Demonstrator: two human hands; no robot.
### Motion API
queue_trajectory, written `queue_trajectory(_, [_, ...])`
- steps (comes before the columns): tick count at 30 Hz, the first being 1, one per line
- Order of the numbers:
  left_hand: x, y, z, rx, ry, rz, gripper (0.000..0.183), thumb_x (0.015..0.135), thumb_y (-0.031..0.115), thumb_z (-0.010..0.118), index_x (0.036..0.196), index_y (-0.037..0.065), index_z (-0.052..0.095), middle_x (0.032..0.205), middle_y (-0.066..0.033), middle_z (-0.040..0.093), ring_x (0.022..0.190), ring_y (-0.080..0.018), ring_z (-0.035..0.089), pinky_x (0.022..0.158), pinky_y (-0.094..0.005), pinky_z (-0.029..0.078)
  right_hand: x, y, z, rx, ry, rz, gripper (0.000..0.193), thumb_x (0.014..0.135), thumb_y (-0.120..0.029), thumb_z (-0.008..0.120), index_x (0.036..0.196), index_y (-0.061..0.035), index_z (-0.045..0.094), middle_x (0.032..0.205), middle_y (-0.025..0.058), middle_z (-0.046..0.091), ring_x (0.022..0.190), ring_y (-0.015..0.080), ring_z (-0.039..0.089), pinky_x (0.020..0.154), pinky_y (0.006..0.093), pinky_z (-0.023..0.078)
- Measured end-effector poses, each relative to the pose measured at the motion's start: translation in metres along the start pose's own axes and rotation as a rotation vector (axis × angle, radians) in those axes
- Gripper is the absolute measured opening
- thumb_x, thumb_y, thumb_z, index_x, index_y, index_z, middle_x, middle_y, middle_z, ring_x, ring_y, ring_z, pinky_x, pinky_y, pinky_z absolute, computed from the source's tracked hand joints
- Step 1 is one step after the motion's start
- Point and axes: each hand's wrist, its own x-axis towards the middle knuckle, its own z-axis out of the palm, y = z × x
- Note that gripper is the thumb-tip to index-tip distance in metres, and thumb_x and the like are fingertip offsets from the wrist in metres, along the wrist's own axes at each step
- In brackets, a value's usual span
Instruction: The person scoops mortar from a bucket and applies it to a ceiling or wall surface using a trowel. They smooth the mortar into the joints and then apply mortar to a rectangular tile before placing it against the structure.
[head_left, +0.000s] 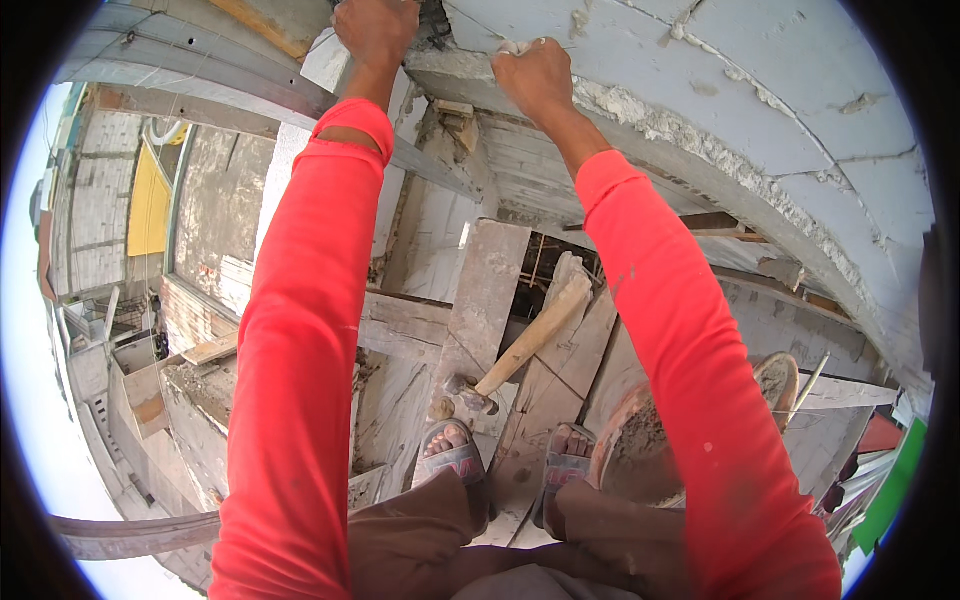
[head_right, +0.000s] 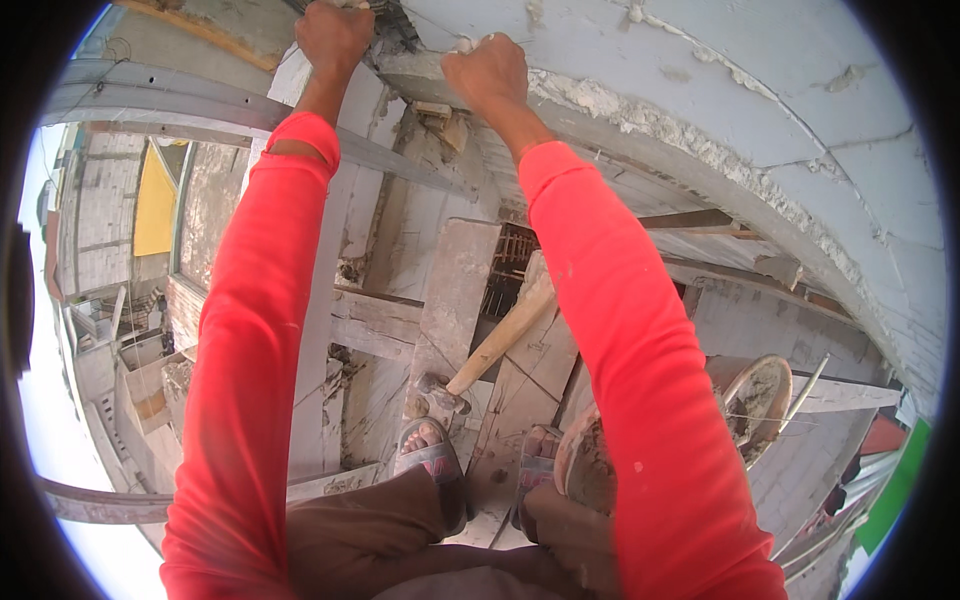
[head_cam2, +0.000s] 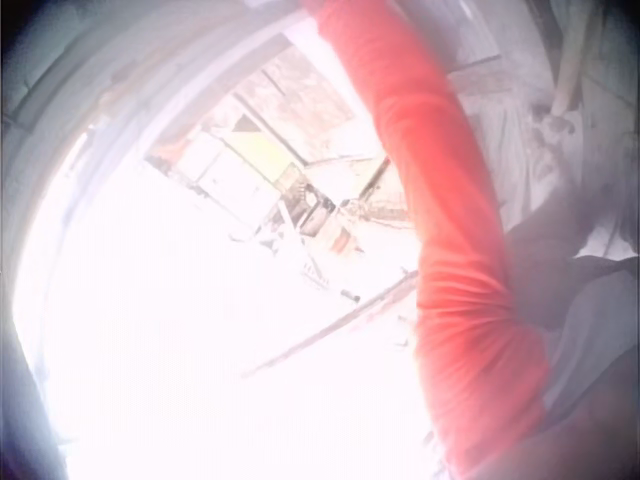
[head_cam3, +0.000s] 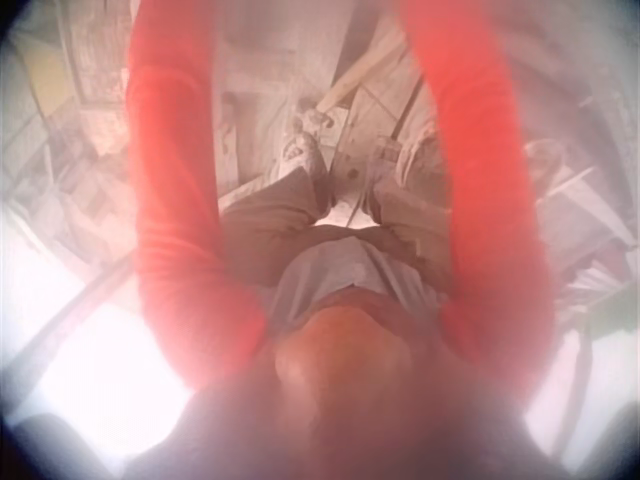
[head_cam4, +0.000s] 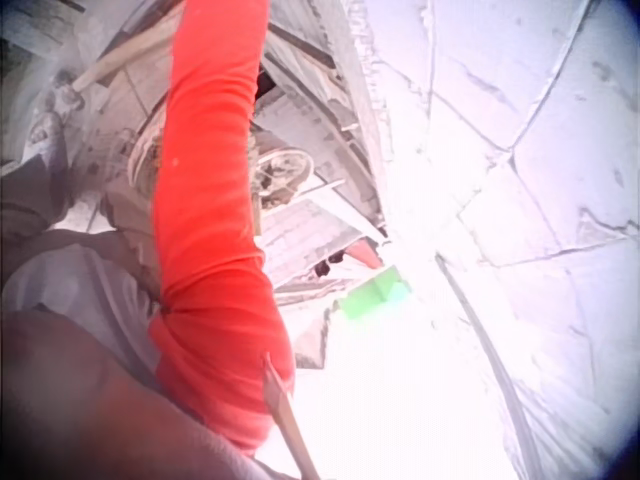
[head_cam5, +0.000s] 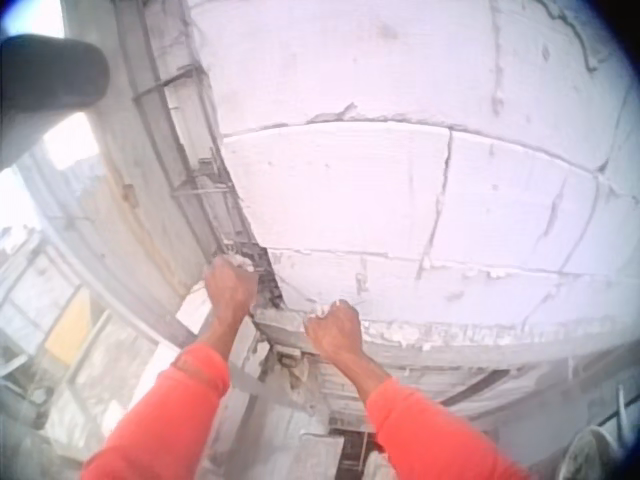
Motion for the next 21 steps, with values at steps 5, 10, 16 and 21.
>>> queue_trajectory(5, [-0.027, 0.035, -0.015, -0.267, 0.187, 0.072, 0.03, 0.091, 0.027, 0.075, 0.094, -0.003, 0.075, 0.092, -0.029, 0.073, 0.096, -0.0495, 0.069, 0.088, -0.0567, 0.054, -0.009, 0.003, -0.002, -0.029, 0.012, -0.057, 0.035, 0.081, -0.024, 0.072, 0.09, 0.01, 0.07, 0.096, 0.0281, 0.075, 0.094, 0.0432, 0.074, 0.086, 0.0461, 0.057])
queue_trajectory(10, [-0.025, 0.039, -0.008, -0.115, 0.056, -0.108, 0.034, 0.093, 0.032, 0.074, 0.088, -0.002, 0.075, 0.09, -0.0261, 0.074, 0.089, -0.0466, 0.071, 0.079, -0.0537, 0.056, -0.018, -0.002, -0.011, -0.058, -0.055, -0.117, 0.033, 0.082, -0.022, 0.071, 0.088, 0.0107, 0.07, 0.089, 0.0303, 0.073, 0.087, 0.0456, 0.071, 0.082, 0.0476, 0.057])
queue_trajectory(16, [-0.015, 0.028, -0.013, -0.122, -0.053, -0.097, 0.024, 0.086, 0.021, 0.072, 0.102, 0.008, 0.084, 0.099, -0.0199, 0.079, 0.097, -0.0403, 0.075, 0.093, -0.0463, 0.056, -0.054, -0.017, 0.007, -0.091, 0.003, -0.467, 0.032, 0.087, -0.021, 0.065, 0.076, 0.0089, 0.065, 0.072, 0.0305, 0.062, 0.069, 0.0468, 0.06, 0.073, 0.0525, 0.051])
queue_trajectory(21, [-0.035, 0.005, -0.043, -0.326, -0.186, 0.008, 0.036, 0.087, 0.008, 0.069, 0.121, 0.001, 0.077, 0.115, -0.0214, 0.078, 0.109, -0.0359, 0.075, 0.1, -0.0423, 0.055, -0.059, -0.039, 0.007, 0.006, -0.111, -0.375, 0.028, 0.085, -0.02, 0.063, 0.081, 0.007, 0.069, 0.082, 0.0305, 0.068, 0.079, 0.0485, 0.064, 0.077, 0.0523, 0.053])
